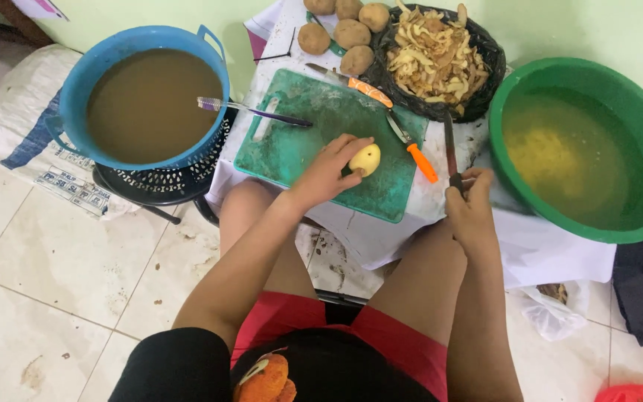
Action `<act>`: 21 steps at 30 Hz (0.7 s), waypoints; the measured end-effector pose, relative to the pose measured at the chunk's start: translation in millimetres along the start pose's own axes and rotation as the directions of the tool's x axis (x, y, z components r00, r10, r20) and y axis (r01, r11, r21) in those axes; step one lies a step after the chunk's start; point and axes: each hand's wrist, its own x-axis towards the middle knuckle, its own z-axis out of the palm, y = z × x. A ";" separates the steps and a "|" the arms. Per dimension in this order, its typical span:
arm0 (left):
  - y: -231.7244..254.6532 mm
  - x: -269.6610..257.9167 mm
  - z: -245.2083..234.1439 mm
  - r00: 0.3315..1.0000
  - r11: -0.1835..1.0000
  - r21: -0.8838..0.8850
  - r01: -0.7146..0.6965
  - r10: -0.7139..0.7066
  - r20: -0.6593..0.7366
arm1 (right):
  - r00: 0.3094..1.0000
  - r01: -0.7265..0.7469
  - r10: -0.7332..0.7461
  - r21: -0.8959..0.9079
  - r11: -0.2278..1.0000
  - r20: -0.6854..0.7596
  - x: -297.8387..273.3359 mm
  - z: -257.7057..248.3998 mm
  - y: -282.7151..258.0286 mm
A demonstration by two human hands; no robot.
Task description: Peeling a potato with a peeler and then slicing it into pieces using a knife on a cutting board.
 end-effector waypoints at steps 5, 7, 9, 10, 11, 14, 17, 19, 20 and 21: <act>-8.5 0.2 9.8 0.997 0.993 0.088 0.075 -0.076 0.010 | 0.981 -0.078 0.103 -0.152 0.985 0.164 -24.0 20.7 -61.0; -7.1 -0.5 10.3 0.996 0.991 0.102 0.087 -0.088 0.009 | 0.961 -0.111 0.190 -0.351 0.930 0.199 -24.4 29.6 -57.9; -7.9 0.2 11.5 0.995 0.990 0.095 0.101 -0.101 -0.003 | 0.968 0.081 -0.072 -0.025 0.996 0.242 -25.6 38.4 -54.9; -9.4 0.6 12.5 0.995 0.990 0.096 0.099 -0.099 -0.005 | 0.967 0.084 -0.076 -0.025 0.996 0.241 -28.0 40.6 -52.7; -10.8 -0.2 12.7 0.994 0.989 0.102 0.106 -0.107 0.000 | 0.961 0.144 -0.139 -0.004 0.990 0.238 -30.8 43.5 -51.0; -8.8 -1.6 11.1 0.994 0.991 0.081 0.110 -0.111 0.004 | 0.949 0.228 -0.209 -0.058 0.972 0.236 -33.2 50.5 -34.8; -9.6 -2.4 11.7 0.994 0.993 0.057 0.105 -0.106 0.003 | 0.946 0.265 -0.219 -0.180 0.947 0.238 -39.0 50.9 -37.4; -9.2 -3.5 10.7 0.994 0.992 0.061 0.109 -0.109 0.001 | 0.945 0.278 -0.223 -0.227 0.933 0.240 -41.3 50.4 -43.4; -7.5 -4.2 9.5 0.995 0.992 0.074 0.099 -0.098 -0.004 | 0.943 0.287 -0.228 -0.245 0.926 0.241 -41.1 50.4 -44.0; -5.9 -4.2 8.7 0.996 0.992 0.088 0.087 -0.087 -0.008 | 0.942 0.294 -0.233 -0.263 0.919 0.241 -40.7 50.0 -44.5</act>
